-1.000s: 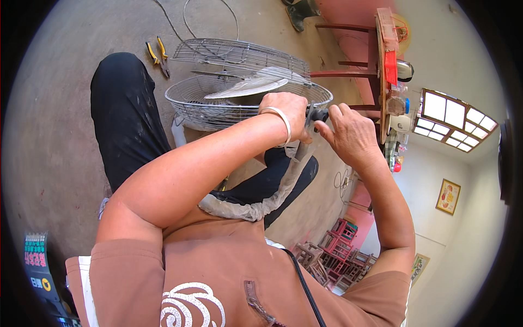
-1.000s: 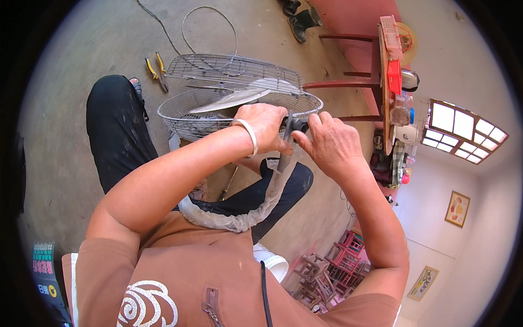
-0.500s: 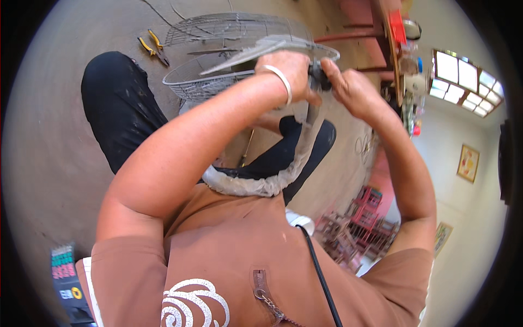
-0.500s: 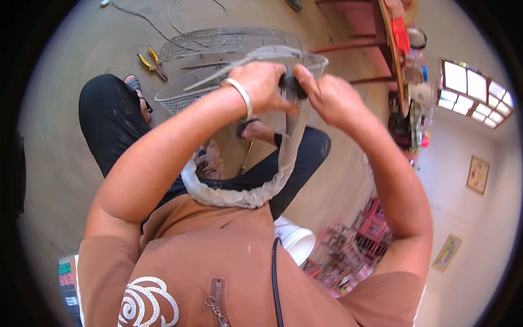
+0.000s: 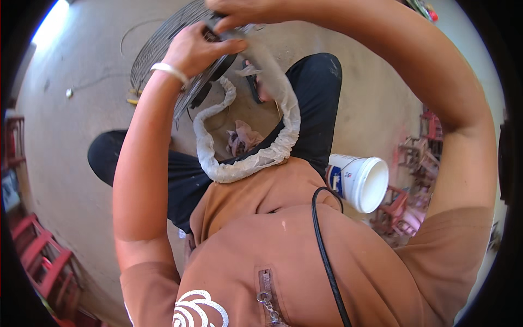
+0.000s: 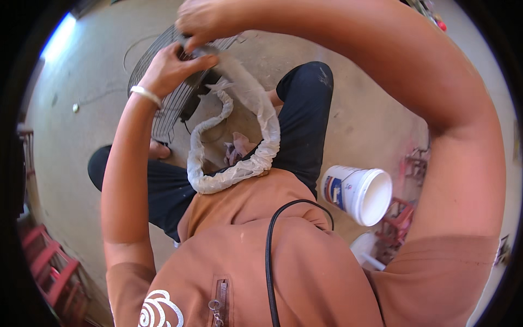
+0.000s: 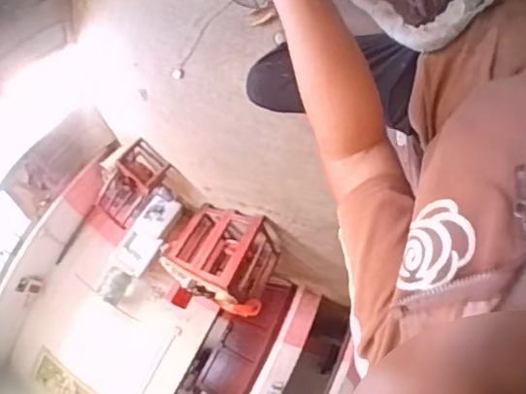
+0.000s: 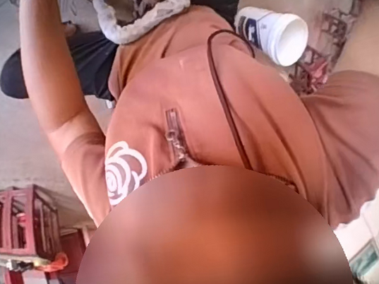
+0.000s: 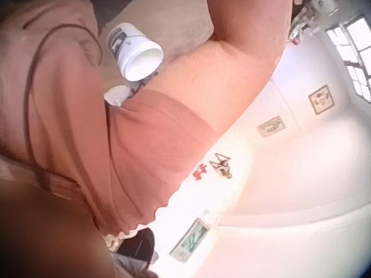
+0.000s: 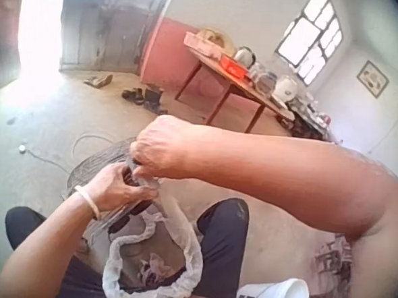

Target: Repairing or disassembling the motor housing and oscillation mechanism of an industrial pedestal fan.

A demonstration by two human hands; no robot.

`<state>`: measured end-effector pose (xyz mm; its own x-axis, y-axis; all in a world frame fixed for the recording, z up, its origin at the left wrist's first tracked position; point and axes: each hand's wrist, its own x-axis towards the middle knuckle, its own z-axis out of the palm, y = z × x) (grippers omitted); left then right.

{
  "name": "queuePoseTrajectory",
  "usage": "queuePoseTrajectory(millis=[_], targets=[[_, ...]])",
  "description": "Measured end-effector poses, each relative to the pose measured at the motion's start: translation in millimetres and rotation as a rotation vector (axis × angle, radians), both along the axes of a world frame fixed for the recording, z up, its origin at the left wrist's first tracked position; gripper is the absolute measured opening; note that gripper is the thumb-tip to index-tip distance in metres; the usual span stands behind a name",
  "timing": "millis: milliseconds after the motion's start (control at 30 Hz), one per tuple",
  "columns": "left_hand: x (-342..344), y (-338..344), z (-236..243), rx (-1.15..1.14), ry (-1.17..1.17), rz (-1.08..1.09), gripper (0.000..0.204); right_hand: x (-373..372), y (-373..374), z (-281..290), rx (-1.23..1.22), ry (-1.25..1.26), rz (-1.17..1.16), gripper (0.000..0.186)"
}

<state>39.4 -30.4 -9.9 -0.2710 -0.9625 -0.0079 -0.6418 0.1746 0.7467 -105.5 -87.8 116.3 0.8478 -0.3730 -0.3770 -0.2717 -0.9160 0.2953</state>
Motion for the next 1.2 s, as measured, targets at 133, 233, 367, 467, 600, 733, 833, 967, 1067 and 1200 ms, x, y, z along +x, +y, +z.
queuePoseTrajectory(millis=[133,233,367,467,600,733,833,967,1067,1200], targets=[[-0.8,5.1,-2.8,0.033,0.288,-0.016,0.045,22.1,10.4,-15.9,-0.035,-0.069,-0.180,0.041],[3.5,3.8,-8.9,0.092,0.351,-0.009,0.045,29.6,11.2,-17.3,-0.112,-0.067,-0.174,0.023],[24.2,17.1,-11.7,0.294,0.402,0.135,0.042,-20.8,-6.3,-15.3,-0.052,-0.500,-0.344,0.020],[36.0,38.7,9.7,0.344,0.409,0.219,0.033,-98.6,12.3,-47.0,0.066,-1.142,-0.619,0.028],[47.2,34.0,21.3,0.426,0.334,0.285,0.029,-140.6,70.6,-166.5,0.451,-1.289,-1.023,0.034],[83.5,28.2,23.6,0.485,0.238,0.294,0.036,-86.7,163.8,-203.9,1.032,-1.357,-1.061,0.033],[104.2,29.1,14.2,0.509,0.311,0.327,0.041,-69.0,172.6,-195.0,1.244,-1.701,-1.201,0.038],[157.1,48.2,3.2,0.519,0.590,0.432,0.037,-31.8,170.6,-182.2,1.429,-1.681,-1.214,0.039],[168.4,60.0,11.2,0.547,0.628,0.425,0.039,-15.0,174.1,-171.3,1.469,-1.744,-1.159,0.038],[194.2,77.9,5.4,0.565,0.745,0.490,0.038,-2.0,166.6,-164.9,1.506,-1.710,-1.117,0.033]])
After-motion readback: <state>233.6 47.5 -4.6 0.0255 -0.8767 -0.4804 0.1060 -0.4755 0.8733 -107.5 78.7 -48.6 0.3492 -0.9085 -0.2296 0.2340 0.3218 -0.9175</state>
